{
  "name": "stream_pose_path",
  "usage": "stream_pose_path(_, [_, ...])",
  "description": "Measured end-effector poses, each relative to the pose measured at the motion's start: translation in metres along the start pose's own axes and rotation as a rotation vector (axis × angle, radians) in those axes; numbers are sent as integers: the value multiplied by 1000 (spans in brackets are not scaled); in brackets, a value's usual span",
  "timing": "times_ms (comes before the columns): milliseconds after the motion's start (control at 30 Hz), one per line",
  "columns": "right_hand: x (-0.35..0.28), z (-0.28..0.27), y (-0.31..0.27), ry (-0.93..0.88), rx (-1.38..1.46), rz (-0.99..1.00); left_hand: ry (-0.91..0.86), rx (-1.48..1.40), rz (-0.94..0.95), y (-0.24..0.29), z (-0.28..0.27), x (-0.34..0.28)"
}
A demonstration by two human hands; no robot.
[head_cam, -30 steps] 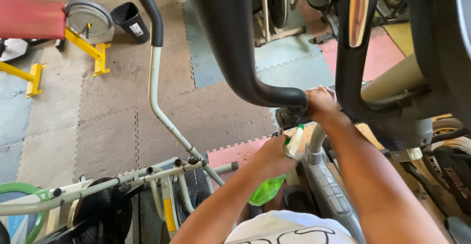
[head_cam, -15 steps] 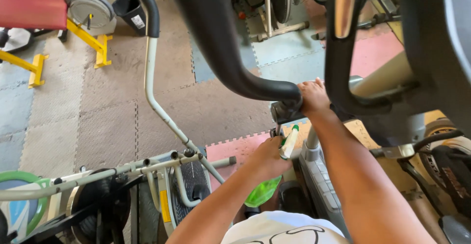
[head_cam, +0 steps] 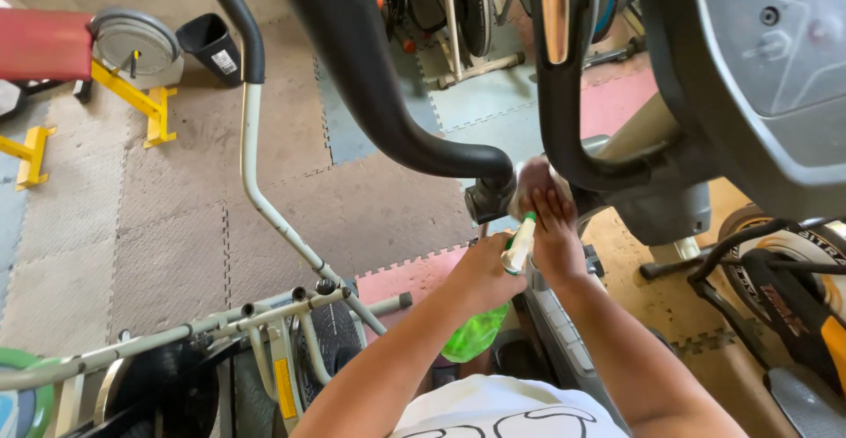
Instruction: Cleaning gym equipment using a spray bottle and a cloth.
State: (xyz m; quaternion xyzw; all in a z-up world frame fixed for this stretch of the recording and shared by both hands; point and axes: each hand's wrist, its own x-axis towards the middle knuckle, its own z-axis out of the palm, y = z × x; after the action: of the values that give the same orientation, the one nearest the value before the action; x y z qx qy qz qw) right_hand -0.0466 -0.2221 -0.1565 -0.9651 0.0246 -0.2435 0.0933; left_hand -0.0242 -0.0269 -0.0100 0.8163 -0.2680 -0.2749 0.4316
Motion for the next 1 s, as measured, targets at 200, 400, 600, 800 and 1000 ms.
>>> stream_pose_path(200, [-35, 9, 5, 7, 162, 122, -11, 37, 17, 4, 1, 8])
stream_pose_path(400, [-40, 12, 19, -226, 679, 901, -48, 76, -125, 15, 8, 13])
stream_pose_path(600, [-15, -42, 14, 104, 2006, 1409, -129, 94, -2, -4, 30, 26])
stream_pose_path(800, [-19, -59, 7, 148, 2192, 1267, -150, 190, -4, 4, 23, 27])
stream_pose_path(1000, [14, -134, -52, 201, 1935, 1303, -32, 97, 38, 45, -17, 9])
